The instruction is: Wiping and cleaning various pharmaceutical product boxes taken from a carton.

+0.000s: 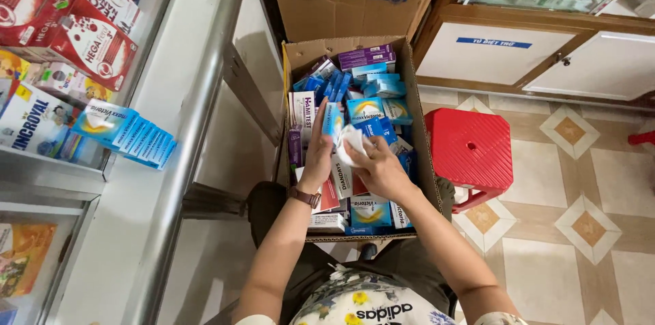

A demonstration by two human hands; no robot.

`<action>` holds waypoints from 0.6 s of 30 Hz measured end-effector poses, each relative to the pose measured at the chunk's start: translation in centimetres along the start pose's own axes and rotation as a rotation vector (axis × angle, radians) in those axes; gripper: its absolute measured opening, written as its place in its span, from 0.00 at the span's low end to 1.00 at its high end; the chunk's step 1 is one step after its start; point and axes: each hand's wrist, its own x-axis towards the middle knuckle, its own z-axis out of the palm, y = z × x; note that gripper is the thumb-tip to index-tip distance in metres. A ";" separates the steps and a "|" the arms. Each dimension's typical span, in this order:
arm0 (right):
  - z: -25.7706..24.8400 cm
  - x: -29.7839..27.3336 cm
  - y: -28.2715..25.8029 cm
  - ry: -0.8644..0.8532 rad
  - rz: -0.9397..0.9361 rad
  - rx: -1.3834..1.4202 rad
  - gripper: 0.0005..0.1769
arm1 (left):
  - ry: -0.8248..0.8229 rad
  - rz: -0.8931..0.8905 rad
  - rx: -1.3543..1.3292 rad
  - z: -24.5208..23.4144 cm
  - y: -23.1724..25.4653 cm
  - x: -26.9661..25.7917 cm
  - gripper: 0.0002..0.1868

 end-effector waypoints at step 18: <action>-1.0 -0.4 2.3 0.299 0.003 0.076 0.34 | -0.294 0.044 0.260 -0.3 -4.9 -0.9 0.52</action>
